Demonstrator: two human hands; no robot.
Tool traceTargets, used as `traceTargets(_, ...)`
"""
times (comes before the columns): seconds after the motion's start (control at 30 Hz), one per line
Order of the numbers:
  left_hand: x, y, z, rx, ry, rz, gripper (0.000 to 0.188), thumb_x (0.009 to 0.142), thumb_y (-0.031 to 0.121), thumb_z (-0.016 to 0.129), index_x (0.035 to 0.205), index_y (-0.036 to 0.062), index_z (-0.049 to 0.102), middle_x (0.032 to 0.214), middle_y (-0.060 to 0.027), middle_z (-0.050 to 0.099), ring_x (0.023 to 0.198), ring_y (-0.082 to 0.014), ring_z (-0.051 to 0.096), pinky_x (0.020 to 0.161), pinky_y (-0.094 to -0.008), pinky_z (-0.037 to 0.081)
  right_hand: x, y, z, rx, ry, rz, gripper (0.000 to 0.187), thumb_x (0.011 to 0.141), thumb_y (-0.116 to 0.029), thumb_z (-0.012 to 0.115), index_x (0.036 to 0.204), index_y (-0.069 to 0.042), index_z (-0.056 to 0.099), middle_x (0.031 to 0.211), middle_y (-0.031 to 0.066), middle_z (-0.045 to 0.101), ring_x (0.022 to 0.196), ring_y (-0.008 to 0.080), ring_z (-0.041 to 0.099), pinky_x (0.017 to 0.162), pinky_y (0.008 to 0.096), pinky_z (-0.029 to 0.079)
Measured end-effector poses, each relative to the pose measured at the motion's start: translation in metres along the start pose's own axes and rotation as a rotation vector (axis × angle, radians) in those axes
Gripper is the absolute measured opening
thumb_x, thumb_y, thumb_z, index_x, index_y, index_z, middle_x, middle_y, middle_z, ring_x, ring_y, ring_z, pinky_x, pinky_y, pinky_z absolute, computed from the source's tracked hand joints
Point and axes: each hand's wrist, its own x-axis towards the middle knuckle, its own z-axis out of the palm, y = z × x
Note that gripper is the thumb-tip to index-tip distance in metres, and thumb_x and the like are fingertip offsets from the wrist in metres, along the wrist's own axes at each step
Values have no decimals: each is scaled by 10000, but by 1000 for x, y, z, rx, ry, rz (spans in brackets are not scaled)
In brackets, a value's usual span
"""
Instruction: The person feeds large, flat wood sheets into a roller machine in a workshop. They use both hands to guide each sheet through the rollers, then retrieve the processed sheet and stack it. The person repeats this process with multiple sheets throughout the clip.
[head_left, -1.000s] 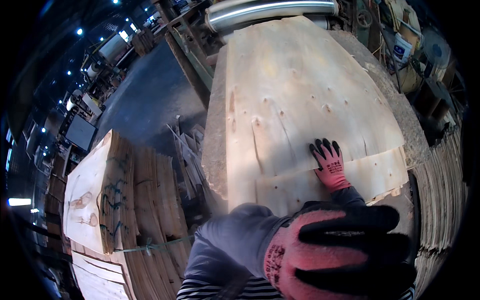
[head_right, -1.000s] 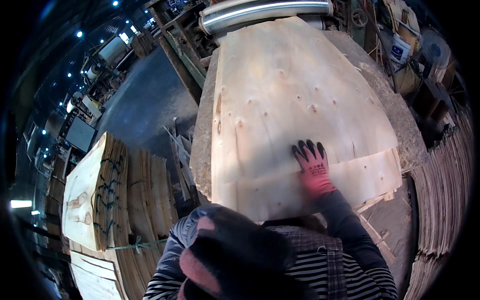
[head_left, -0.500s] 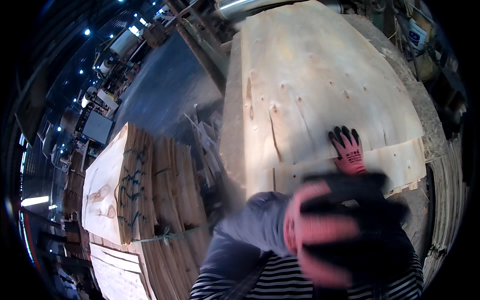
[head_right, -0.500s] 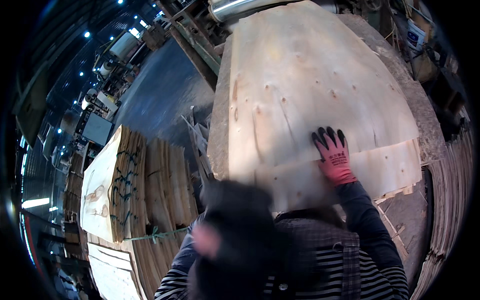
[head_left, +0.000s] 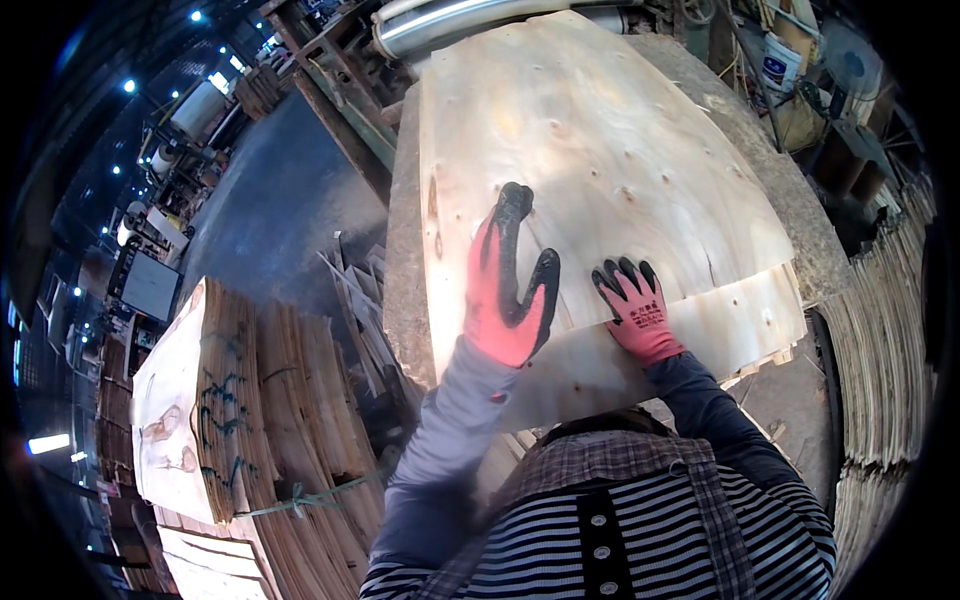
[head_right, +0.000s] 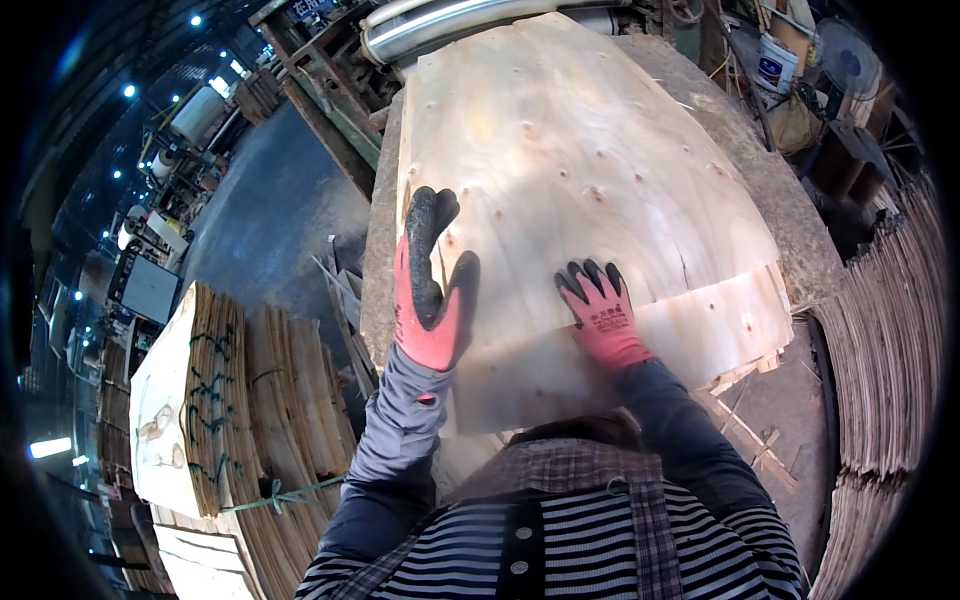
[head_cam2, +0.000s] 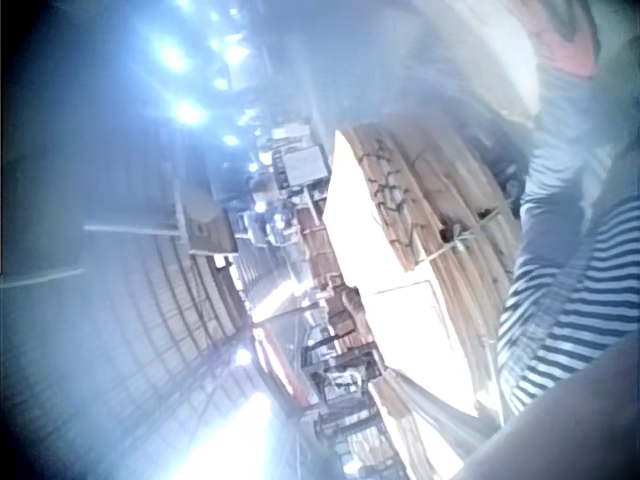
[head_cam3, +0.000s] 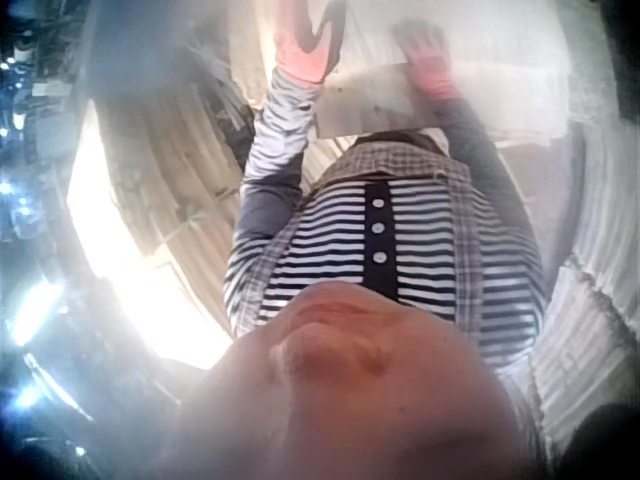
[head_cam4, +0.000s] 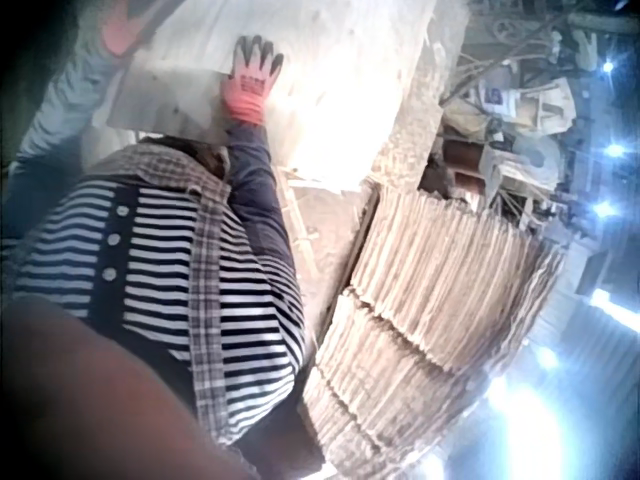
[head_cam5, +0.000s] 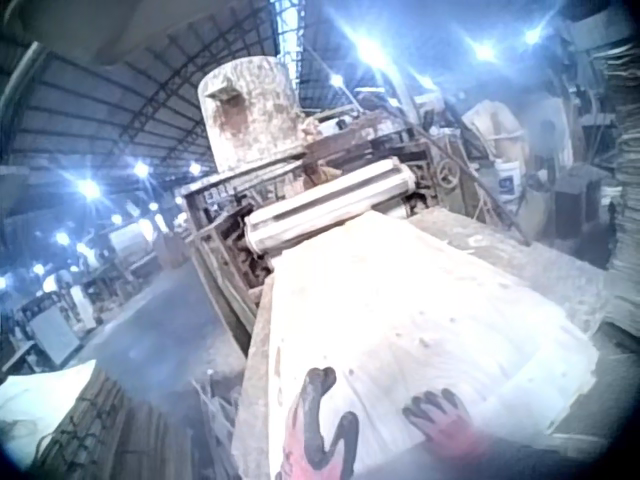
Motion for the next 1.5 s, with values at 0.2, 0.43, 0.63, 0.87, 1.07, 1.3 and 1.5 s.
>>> traceTargets(0.2,3,2,-6,-1604,124,-445,597,885,451,247,1286,8,275,1281,-184,359,1186,-286,359,1030,-411,200,-1,-1,2,15,-1,1,572,608,-253,646,1150,-171,482,1219,88,410,1167,274,318,1011,459,158)
traceTargets(0.43,2,8,-19,-1787,268,-532,675,823,584,268,1315,121,262,1338,-135,287,1231,-254,285,1043,-431,128,0,-3,1,-3,1,25,576,592,-246,660,1139,-174,494,1209,80,414,1171,268,314,1009,454,168)
traceTargets(0.63,-16,-6,-24,-1613,191,-440,698,836,564,247,1323,65,210,1338,-167,269,1245,-283,251,1048,-436,106,1,-3,5,-24,-28,51,589,592,-251,666,1148,-178,487,1222,79,401,1172,269,311,1004,452,177)
traceTargets(0.87,-130,-100,-53,-708,430,-701,564,881,423,346,1269,15,321,1259,-144,393,1161,-243,388,990,-354,282,1,-5,4,-19,-11,50,596,597,-248,668,1158,-189,477,1220,78,399,1175,276,305,994,456,193)
traceTargets(1.07,-249,-123,-35,481,-120,-968,767,706,309,613,1314,54,221,1266,-217,341,1147,-367,350,953,-372,308,1,-8,1,-14,-43,80,584,602,-240,663,1154,-187,481,1215,83,401,1174,277,304,990,458,202)
traceTargets(1.3,-231,-120,-37,477,35,-1040,747,712,301,618,1307,59,237,1240,-210,393,1121,-365,393,925,-370,343,-4,-3,11,7,12,75,589,592,-225,658,1152,-167,487,1240,103,393,1164,309,320,993,474,191)
traceTargets(1.5,-215,-142,-73,-92,306,-1194,454,798,229,566,1187,38,428,831,-98,604,721,-147,567,632,-269,458,0,-2,2,0,-4,37,612,581,-260,674,1156,-169,487,1224,111,406,1169,321,310,996,463,190)
